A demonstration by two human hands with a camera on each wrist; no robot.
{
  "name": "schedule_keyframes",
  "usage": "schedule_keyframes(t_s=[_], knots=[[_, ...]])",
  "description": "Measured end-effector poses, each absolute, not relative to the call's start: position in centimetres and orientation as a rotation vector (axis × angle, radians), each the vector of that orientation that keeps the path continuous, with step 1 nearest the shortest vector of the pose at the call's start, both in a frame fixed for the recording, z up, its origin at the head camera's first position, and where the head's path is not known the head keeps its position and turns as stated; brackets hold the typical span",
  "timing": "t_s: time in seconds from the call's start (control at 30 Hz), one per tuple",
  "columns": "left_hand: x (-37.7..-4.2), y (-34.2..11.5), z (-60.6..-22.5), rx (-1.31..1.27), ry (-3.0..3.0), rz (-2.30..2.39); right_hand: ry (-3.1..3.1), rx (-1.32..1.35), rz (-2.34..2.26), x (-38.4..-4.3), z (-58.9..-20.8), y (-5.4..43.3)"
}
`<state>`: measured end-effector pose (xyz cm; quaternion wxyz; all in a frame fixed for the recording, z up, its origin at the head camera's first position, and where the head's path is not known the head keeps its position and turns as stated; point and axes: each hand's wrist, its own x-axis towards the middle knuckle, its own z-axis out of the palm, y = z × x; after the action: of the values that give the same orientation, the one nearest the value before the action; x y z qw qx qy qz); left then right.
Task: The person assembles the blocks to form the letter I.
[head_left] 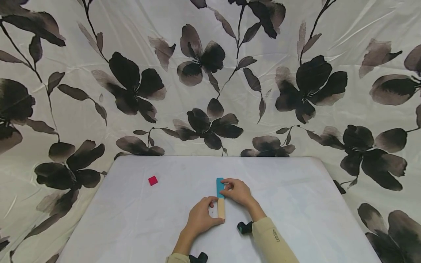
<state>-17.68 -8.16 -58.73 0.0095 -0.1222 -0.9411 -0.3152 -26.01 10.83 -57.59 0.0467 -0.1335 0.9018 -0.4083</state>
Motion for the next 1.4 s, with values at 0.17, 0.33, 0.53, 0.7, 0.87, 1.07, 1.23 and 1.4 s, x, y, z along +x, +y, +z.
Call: schedule_keyframes(t_s=[0.17, 0.33, 0.53, 0.7, 0.87, 1.07, 1.23, 1.4], knots=[[-17.57, -8.15, -58.72, -0.389, -2.926, -0.984, 2.742, -0.397, -1.255, -25.95, -57.63, 10.85], [-17.45, -8.17, -58.52, -0.391, -2.928, -0.991, 2.728, -0.398, -1.271, -25.92, -57.8, 10.82], [-17.49, -8.18, -58.57, -0.383, -2.941, -0.99, 2.736, -0.394, -1.265, -25.8, -57.76, 10.81], [-17.5, -8.13, -58.54, -0.381, -2.943, -0.992, 2.743, -0.384, -1.261, -25.72, -57.77, 10.88], [-17.38, -8.04, -58.66, -0.374, -2.945, -0.989, 2.741, -0.394, -1.261, -25.66, -57.92, 10.93], [-17.23, -8.0, -58.65, -0.377, -2.947, -0.979, 2.737, -0.409, -1.274, -25.44, -57.95, 11.0], [-17.23, -8.02, -58.48, -0.384, -2.943, -0.978, 2.754, -0.41, -1.266, -25.56, -58.09, 10.97], [-17.19, -8.02, -58.48, -0.389, -2.941, -0.975, 2.762, -0.416, -1.26, -25.53, -58.31, 10.97]])
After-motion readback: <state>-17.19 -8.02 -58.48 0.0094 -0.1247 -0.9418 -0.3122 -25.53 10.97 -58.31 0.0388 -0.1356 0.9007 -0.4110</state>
